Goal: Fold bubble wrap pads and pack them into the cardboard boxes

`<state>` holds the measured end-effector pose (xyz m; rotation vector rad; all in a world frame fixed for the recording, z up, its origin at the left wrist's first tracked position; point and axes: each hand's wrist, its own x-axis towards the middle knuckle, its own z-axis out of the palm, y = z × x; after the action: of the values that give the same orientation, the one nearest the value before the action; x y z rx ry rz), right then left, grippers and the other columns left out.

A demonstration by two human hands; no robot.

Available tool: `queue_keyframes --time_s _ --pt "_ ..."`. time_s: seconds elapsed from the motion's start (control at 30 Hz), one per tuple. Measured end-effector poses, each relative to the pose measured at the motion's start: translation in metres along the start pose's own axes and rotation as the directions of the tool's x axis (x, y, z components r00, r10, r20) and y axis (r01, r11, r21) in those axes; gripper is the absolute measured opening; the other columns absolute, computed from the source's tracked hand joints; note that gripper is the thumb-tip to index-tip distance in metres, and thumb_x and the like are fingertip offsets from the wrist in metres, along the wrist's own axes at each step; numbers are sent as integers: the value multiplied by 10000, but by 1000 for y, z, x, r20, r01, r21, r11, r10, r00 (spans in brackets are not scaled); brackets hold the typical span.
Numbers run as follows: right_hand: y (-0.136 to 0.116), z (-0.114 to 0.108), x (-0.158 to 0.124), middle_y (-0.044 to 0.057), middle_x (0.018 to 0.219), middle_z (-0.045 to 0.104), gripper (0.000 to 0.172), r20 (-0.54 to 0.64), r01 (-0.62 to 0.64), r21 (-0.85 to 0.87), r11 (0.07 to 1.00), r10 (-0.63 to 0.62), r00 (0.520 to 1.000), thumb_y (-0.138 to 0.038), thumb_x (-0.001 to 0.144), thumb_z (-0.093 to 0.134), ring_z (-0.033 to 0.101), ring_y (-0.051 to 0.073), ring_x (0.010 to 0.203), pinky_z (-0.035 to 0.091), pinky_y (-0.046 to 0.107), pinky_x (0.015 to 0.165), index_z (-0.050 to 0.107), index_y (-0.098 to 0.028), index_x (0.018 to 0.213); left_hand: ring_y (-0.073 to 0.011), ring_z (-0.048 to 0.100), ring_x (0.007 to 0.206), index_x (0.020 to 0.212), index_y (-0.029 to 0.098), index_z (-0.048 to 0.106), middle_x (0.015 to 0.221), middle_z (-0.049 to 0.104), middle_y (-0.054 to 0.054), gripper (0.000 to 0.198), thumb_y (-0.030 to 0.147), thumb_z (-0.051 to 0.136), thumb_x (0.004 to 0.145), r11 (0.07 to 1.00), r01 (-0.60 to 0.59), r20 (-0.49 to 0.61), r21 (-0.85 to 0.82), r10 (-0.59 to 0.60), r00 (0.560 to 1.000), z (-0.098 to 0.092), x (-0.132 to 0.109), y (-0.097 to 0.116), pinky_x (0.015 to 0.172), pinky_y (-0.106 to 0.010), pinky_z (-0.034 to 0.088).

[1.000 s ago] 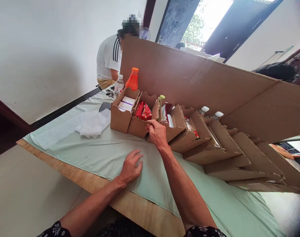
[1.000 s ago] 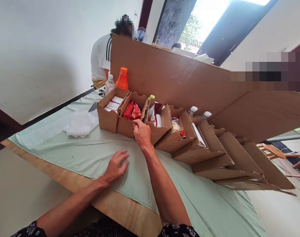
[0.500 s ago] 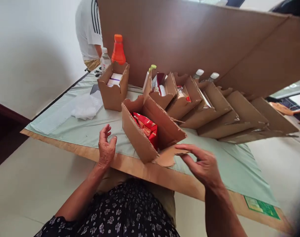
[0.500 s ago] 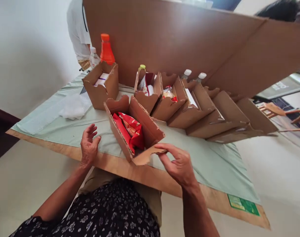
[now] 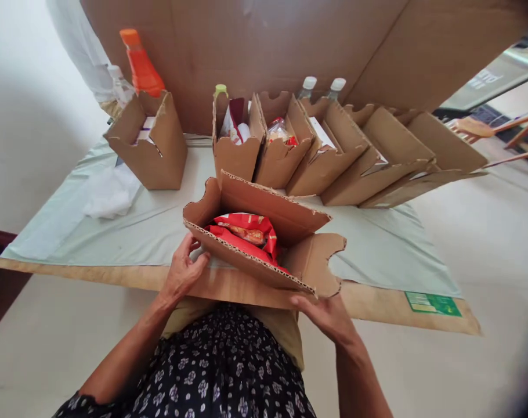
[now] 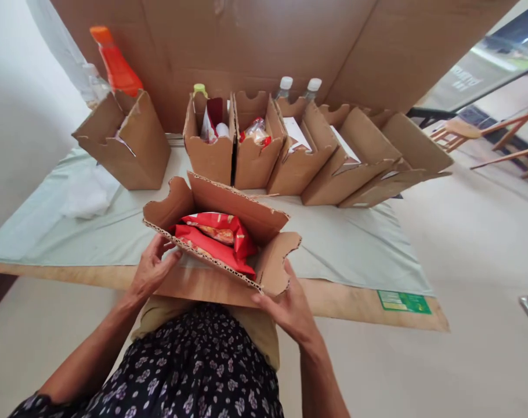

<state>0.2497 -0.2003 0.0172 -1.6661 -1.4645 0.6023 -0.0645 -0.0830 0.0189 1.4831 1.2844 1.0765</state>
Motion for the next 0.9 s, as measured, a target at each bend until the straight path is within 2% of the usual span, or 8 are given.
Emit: queue_keyframes --time_s 0.1,0.2,0.33,0.43,0.57,0.7,0.8,0.9 --pt "-5 18 9 148 1196 747 586 35 -3 -32 999 5 999 -631 824 733 686 343 1143 557 512 1015 705 -191 1209 -288 668 1159 1197 194 624 1230 696 -86 416 301 661 797 996 81 24 25 -81 996 1 -2 5 1053 -467 524" --pt "-7 21 26 130 1069 762 487 -16 56 -67 996 -57 998 -625 845 701 686 348 1093 541 528 1015 732 -197 1074 -285 680 1143 1222 196 619 1271 689 -96 431 311 647 808 992 122 36 -18 -121 992 4 0 5 1013 -451 544" --pt "-1 10 69 109 956 754 460 -45 78 -83 994 -82 996 -638 822 699 693 314 942 582 466 878 720 -202 966 -266 672 1143 1233 181 628 1244 705 -98 463 298 670 786 995 39 17 -95 -38 999 16 27 5 1007 -416 547" --pt "6 4 107 80 844 737 436 -140 50 -73 996 -60 988 -633 785 708 680 270 796 577 413 757 673 -209 883 -252 660 1160 1263 174 625 1235 707 -91 484 271 645 789 989 -48 18 -138 51 999 34 59 4 1004 -391 547" --pt "19 13 129 67 888 730 398 -196 -6 25 1000 11 981 -574 800 651 689 227 739 550 349 652 619 -213 963 -263 634 1215 1424 186 524 1369 657 -96 656 238 612 776 992 -90 47 -88 94 994 58 84 -3 1038 -415 528" --pt "35 32 112 87 877 727 441 -137 -121 -58 991 112 984 -600 767 612 683 245 737 514 347 616 611 -207 968 -294 597 1294 1489 189 482 1449 620 -111 724 212 601 775 996 -84 67 37 82 994 57 77 -19 1125 -477 480" --pt "43 36 101 112 918 732 510 -147 -143 -121 982 125 981 -623 763 583 681 271 799 524 389 710 637 -188 1024 -297 578 1338 1461 162 531 1460 612 -141 677 200 598 789 987 -114 114 118 100 988 42 59 -27 1170 -480 449" --pt "42 34 103 105 855 724 516 -130 -185 -145 972 167 977 -625 751 569 654 268 739 507 406 725 650 -184 1007 -296 567 1361 1374 160 625 1473 600 -159 572 178 602 803 963 -179 213 204 135 968 23 37 -26 1167 -471 459"
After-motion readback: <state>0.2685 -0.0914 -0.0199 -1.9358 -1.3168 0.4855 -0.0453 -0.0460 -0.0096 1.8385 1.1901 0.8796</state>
